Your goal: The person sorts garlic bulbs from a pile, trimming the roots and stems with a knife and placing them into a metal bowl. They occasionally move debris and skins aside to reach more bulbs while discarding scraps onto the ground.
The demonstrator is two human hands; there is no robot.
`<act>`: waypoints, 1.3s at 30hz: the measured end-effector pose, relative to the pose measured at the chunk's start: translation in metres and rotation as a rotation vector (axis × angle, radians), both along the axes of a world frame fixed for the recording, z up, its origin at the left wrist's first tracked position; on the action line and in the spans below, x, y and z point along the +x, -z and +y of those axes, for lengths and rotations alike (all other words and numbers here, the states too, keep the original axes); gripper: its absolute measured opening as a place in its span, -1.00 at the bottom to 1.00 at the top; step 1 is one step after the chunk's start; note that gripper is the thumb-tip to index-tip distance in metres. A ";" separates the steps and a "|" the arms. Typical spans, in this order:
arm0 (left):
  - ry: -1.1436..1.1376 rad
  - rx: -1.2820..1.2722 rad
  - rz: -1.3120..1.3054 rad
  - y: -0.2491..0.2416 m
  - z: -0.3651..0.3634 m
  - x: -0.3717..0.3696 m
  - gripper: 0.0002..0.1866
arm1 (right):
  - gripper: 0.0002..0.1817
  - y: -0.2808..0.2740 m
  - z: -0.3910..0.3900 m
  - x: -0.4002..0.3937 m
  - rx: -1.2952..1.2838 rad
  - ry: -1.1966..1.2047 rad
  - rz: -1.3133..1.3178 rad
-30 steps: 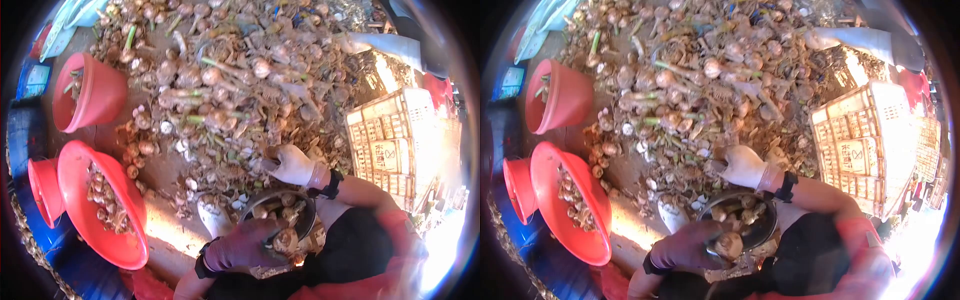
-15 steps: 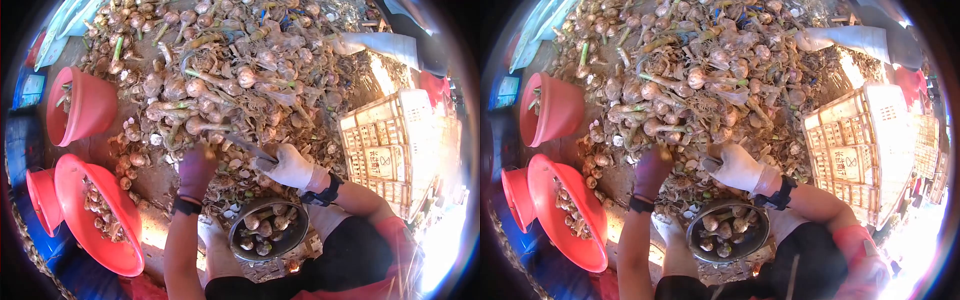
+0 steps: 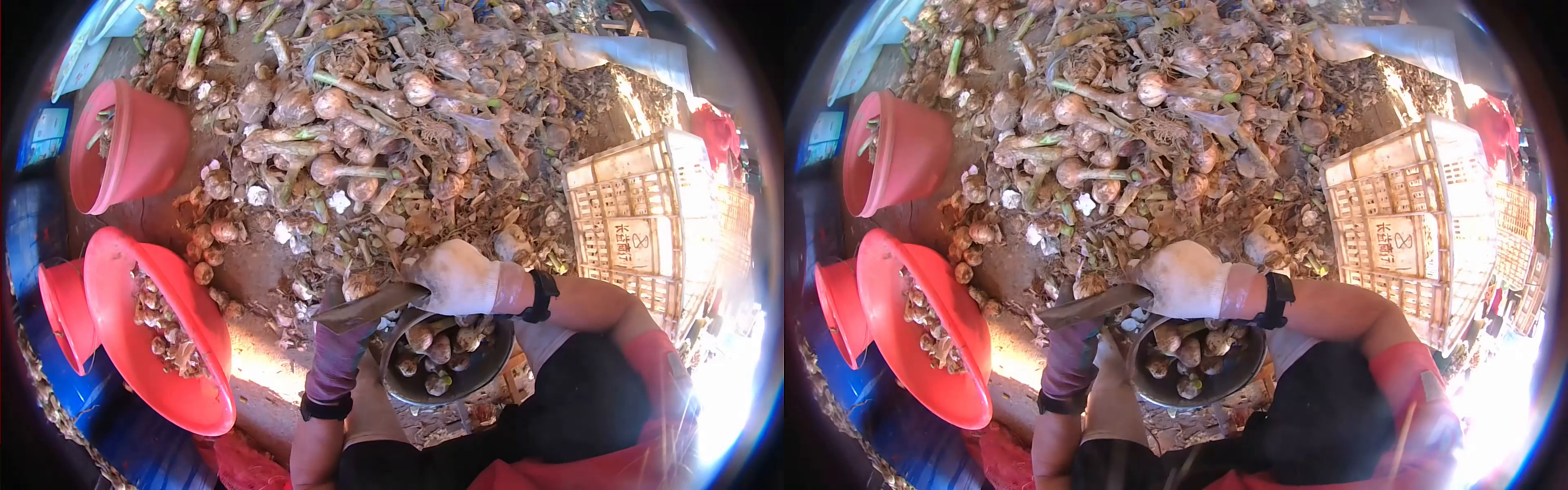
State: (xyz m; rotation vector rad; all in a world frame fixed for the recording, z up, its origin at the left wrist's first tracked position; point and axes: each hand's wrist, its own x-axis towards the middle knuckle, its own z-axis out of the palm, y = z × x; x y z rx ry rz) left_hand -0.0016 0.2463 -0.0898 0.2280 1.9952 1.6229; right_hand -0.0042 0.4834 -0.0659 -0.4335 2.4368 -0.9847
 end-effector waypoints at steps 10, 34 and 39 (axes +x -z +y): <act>0.042 -0.237 -0.101 -0.019 0.000 0.015 -0.64 | -0.76 0.017 -0.001 -0.002 -0.089 0.063 0.169; 0.231 0.191 -0.087 -0.023 0.000 -0.001 -0.65 | -0.78 0.017 0.005 -0.001 -0.038 0.207 -0.066; 0.685 0.337 -0.441 -0.044 0.014 0.009 -0.53 | -0.81 0.005 0.015 0.001 0.042 0.269 -0.228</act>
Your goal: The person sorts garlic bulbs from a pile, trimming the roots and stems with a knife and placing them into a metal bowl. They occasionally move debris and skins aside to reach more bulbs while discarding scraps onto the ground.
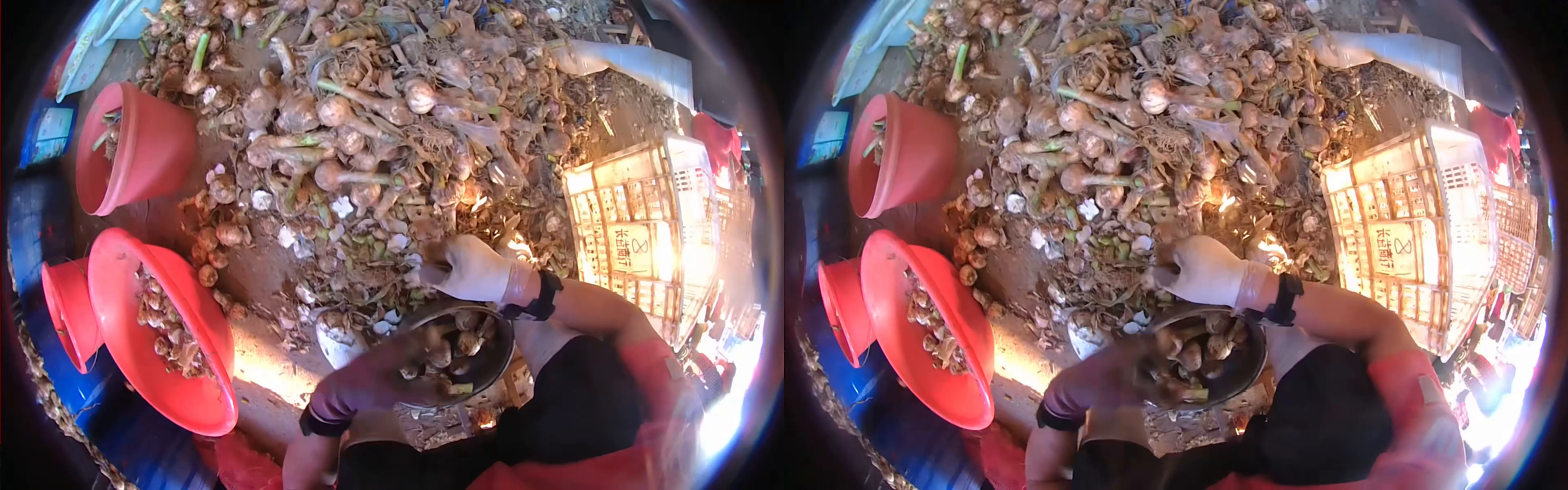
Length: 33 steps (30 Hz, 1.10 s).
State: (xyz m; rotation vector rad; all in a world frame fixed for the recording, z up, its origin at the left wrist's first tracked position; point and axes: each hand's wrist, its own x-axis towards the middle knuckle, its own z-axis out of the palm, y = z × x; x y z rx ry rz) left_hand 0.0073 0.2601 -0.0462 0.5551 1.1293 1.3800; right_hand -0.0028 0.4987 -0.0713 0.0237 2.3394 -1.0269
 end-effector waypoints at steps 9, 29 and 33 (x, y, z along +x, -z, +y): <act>-0.534 -1.160 1.356 0.084 -0.005 -0.175 -0.34 | -0.73 0.007 0.012 -0.010 -0.288 0.296 0.086; -0.808 -0.258 0.056 0.071 -0.040 0.003 -0.49 | -0.72 -0.020 -0.018 -0.016 -0.125 -0.160 0.218; -1.004 -0.159 -0.347 0.010 -0.020 -0.011 -0.54 | -0.70 0.016 -0.011 -0.016 0.090 -0.064 0.046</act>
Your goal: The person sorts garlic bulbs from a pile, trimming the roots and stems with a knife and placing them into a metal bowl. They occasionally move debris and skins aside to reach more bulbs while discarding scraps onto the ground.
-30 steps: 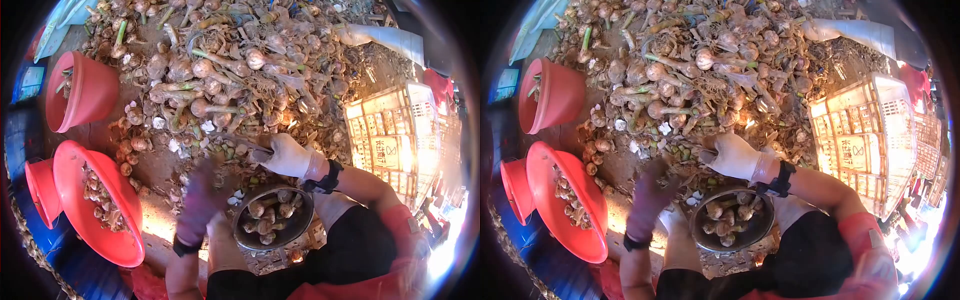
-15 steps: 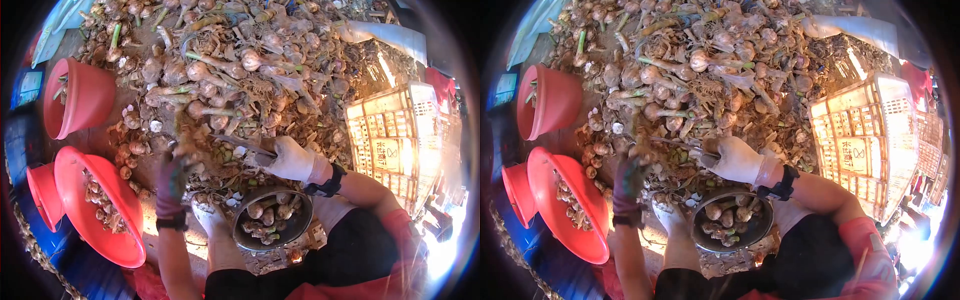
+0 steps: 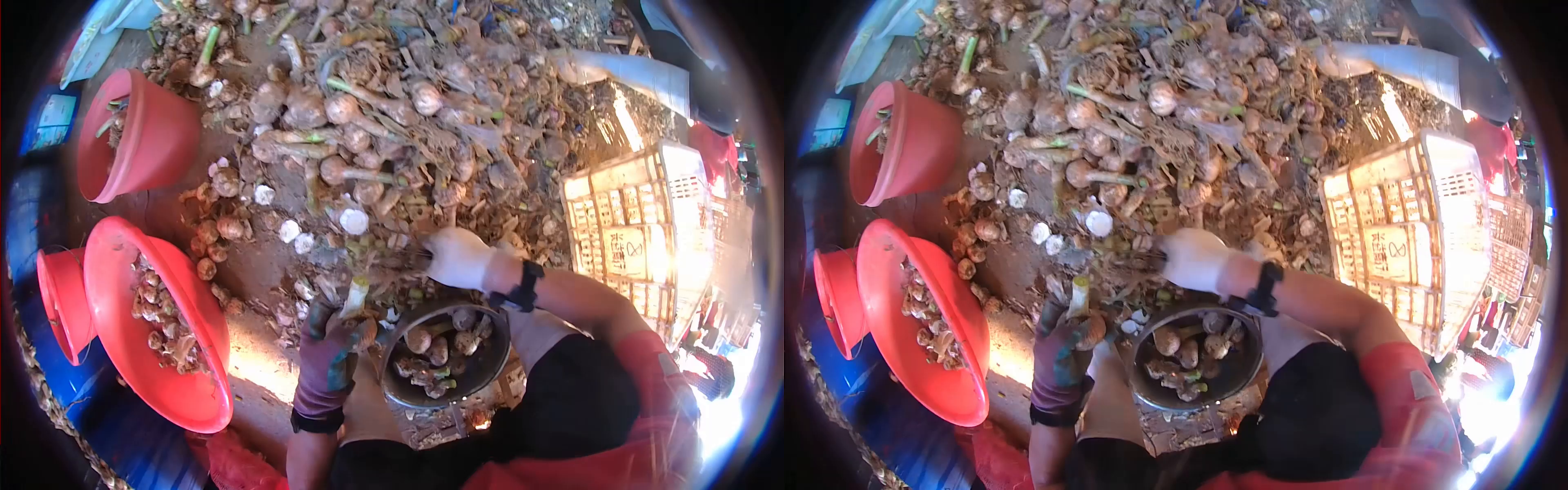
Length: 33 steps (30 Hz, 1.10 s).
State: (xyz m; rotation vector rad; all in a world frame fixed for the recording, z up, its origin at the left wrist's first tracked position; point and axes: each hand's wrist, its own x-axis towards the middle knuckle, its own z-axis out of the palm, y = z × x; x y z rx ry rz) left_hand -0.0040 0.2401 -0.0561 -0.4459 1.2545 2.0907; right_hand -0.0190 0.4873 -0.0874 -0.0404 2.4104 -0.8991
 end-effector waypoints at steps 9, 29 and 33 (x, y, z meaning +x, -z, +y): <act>0.120 0.063 0.036 0.004 0.015 -0.011 -0.32 | -0.69 -0.025 -0.017 0.007 -0.270 0.072 -0.008; 0.226 -0.292 0.090 0.010 0.015 0.017 -0.75 | -0.72 -0.017 -0.008 0.019 -0.108 -0.171 0.295; 0.550 -0.881 1.007 -0.015 0.017 0.011 -0.81 | -0.73 0.009 0.010 0.010 -0.095 -0.101 0.151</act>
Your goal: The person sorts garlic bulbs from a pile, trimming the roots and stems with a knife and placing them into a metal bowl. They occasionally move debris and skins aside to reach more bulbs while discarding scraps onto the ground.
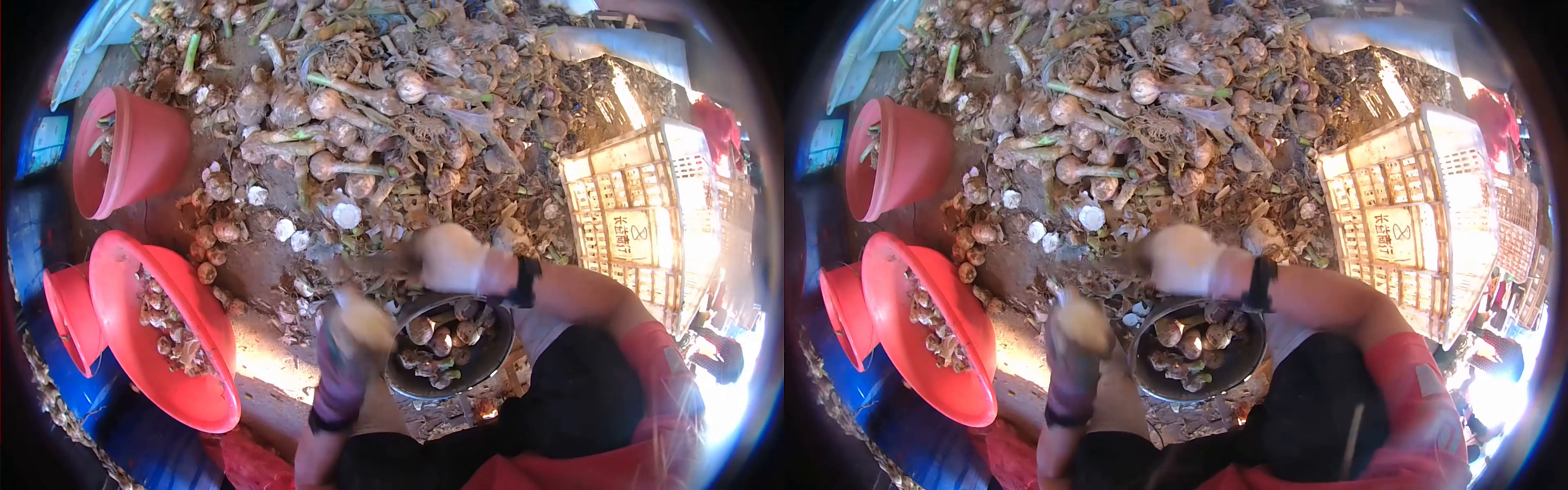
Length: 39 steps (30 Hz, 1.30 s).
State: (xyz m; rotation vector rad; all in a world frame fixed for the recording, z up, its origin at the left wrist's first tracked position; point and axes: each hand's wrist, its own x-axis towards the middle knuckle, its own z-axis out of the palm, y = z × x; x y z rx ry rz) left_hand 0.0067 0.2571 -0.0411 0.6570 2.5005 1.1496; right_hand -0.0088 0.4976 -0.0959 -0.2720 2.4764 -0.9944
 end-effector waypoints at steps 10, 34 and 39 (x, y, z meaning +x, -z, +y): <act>0.215 0.144 -0.334 0.006 -0.015 -0.030 -0.40 | -0.74 -0.034 0.007 -0.019 -0.329 0.524 -0.304; -0.557 0.030 -0.332 0.126 0.031 -0.165 -0.46 | -0.76 -0.040 0.018 -0.013 -0.213 0.444 -0.224; -0.548 -0.139 -0.434 0.120 0.024 -0.153 -0.33 | -0.76 -0.016 0.022 -0.006 -0.216 0.457 -0.082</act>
